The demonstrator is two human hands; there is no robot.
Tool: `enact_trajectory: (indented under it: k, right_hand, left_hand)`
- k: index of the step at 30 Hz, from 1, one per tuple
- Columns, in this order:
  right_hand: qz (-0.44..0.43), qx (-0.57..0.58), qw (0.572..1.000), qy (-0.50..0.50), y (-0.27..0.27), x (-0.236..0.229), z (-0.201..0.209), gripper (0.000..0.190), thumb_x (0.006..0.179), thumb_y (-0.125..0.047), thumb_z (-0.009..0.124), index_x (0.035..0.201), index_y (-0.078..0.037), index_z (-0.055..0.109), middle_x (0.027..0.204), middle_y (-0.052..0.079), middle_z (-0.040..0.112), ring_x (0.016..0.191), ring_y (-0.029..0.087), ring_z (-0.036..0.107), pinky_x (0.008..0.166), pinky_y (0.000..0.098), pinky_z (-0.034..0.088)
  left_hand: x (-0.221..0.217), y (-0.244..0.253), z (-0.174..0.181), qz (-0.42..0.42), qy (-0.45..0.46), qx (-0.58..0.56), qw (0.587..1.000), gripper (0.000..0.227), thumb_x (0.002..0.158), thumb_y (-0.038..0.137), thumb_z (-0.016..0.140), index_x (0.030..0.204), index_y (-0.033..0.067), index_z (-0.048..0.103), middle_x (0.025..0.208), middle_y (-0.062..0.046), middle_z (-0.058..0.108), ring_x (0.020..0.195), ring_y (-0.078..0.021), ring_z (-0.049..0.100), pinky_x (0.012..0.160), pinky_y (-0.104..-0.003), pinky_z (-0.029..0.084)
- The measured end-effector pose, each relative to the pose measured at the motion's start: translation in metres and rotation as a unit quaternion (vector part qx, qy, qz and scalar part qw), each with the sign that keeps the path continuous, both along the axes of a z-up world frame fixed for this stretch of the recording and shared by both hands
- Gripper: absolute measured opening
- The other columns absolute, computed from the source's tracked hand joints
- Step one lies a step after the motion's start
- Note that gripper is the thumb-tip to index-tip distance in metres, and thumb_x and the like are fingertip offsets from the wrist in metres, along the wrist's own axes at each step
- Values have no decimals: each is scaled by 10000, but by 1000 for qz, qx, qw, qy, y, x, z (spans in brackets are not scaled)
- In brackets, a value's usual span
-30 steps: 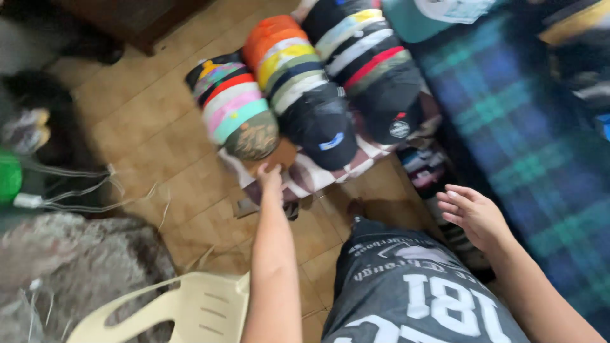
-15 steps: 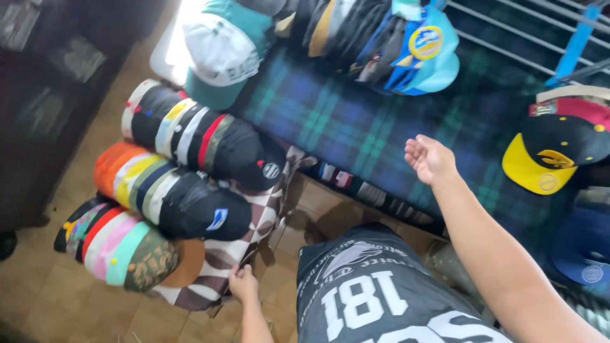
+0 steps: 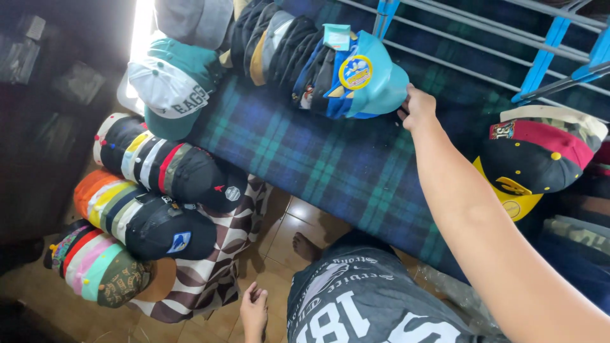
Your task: Sorting and inspecting a collection of baseball caps by picking them up, rotating them, and stacking them.
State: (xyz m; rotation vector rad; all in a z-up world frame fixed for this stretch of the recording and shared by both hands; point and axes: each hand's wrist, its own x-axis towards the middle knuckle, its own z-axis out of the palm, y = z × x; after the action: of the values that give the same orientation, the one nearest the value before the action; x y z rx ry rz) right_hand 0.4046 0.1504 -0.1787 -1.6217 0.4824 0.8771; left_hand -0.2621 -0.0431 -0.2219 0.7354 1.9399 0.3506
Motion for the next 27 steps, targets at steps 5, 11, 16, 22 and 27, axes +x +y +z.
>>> enact_trajectory:
  k: [5,11,16,22,27]
  right_hand:
    - [-12,121,992,37,-26,2,0,296,890,-211,729,1180,-169,688,1102,92,757,944,265,742,667,415,569]
    - [32,258,965,3,-93,-82,76,460,852,-39,687,1285,-141,569,1108,83,725,928,262,732,704,423,629]
    - [-10,325,945,-34,-146,-160,113,466,846,82,725,1233,-111,551,1025,95,718,834,302,768,664,493,694]
    - [18,309,951,-12,-188,-219,178,493,817,59,779,1246,-68,572,1091,133,724,892,304,754,729,520,679]
    - [314,-188,883,-295,-236,-234,191,712,537,-562,1001,1020,-161,665,912,12,719,892,199,725,791,393,598]
  left_hand:
    - [31,-11,-2,8,-27,42,999,499,885,95,717,1375,40,641,1184,-146,712,1067,-170,652,848,-294,494]
    - [139,45,79,-117,-46,52,991,502,888,158,694,1383,93,639,1296,-122,724,1181,-194,676,1049,-322,508]
    - [247,88,110,-154,-221,107,957,447,922,151,728,1361,93,667,1226,-143,730,1084,-200,672,875,-347,595]
    - [336,117,183,-29,-662,13,749,493,1073,477,437,1374,143,640,1271,-73,723,1132,-230,706,1034,-386,555]
    - [321,128,189,41,-556,18,830,157,980,147,704,1087,85,607,1086,-200,756,939,-350,763,802,-533,649]
